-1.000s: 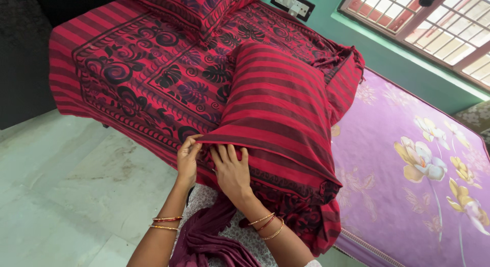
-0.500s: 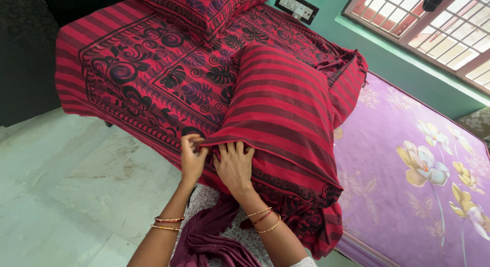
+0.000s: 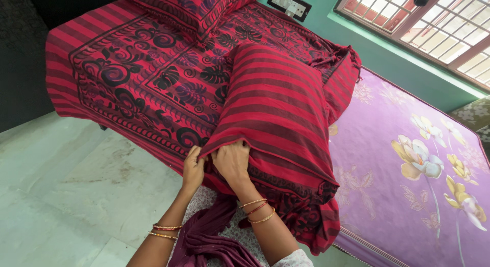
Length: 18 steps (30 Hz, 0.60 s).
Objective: The person inserts a packaged pillow into a red patterned pillowcase on a bed. She aligns the pillow, tucks the case over it, and smooths the fabric to fit the pillow inside.
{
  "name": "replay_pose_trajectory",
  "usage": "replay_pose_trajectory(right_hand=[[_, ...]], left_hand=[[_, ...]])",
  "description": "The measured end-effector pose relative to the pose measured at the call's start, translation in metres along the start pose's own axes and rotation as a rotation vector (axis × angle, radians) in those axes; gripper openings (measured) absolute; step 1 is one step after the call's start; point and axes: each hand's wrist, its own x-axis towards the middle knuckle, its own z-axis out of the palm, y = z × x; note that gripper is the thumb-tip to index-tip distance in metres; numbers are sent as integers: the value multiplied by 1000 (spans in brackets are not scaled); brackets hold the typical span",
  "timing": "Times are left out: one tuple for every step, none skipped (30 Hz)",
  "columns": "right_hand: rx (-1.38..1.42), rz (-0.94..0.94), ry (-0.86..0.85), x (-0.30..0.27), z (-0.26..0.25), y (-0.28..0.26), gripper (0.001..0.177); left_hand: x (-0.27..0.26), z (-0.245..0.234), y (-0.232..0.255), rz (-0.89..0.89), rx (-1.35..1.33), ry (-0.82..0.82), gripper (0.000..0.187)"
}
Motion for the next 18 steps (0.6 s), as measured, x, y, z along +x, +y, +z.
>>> replay_pose_trajectory(right_hand=[[30, -48, 87, -5, 1, 1, 29], [60, -98, 176, -10, 0, 2, 27], [90, -148, 265, -15, -2, 2, 26], [96, -169, 310, -20, -5, 2, 24], [103, -190, 356, -26, -8, 1, 23], [107, -207, 401, -32, -12, 1, 21], [136, -192, 371, -39, -16, 1, 18], [163, -176, 343, -46, -19, 2, 17], [191, -160, 315, -53, -21, 2, 17], [237, -144, 288, -61, -23, 2, 16], [284, -129, 262, -72, -23, 1, 17], [331, -114, 233, -82, -24, 1, 17], [383, -100, 193, -92, -25, 2, 17], [437, -87, 150, -103, -28, 4, 18], [490, -72, 108, -112, -31, 6, 19], [524, -106, 70, -119, -35, 6, 17], [558, -140, 31, -126, -41, 6, 16], [592, -166, -3, -131, -46, 5, 15]], left_hand=[[-1, -2, 1, 8, -21, -1, 14], [-1, -3, 2, -26, -22, 15, 10], [-1, -3, 3, -59, -24, 31, 11], [-1, -3, 5, -94, -25, 46, 16], [-2, -4, 7, -91, -8, 83, 17], [-4, -4, 10, -89, 8, 115, 18], [-6, -3, 13, -87, 24, 148, 20], [-8, -1, 16, -8, 53, 199, 22], [-11, 0, 20, 71, 82, 250, 26], [-14, 2, 25, 150, 110, 304, 30], [-16, 4, 30, 116, 65, 253, 27], [-19, 7, 37, 79, 21, 204, 24], [-21, 10, 45, 44, -22, 154, 21], [-22, 12, 53, 103, 65, 92, 19], [-22, 14, 63, 162, 152, 29, 19], [-21, 17, 74, 223, 238, -36, 22], [-22, 20, 84, 234, 298, -56, 31], [-23, 23, 94, 247, 359, -85, 43]])
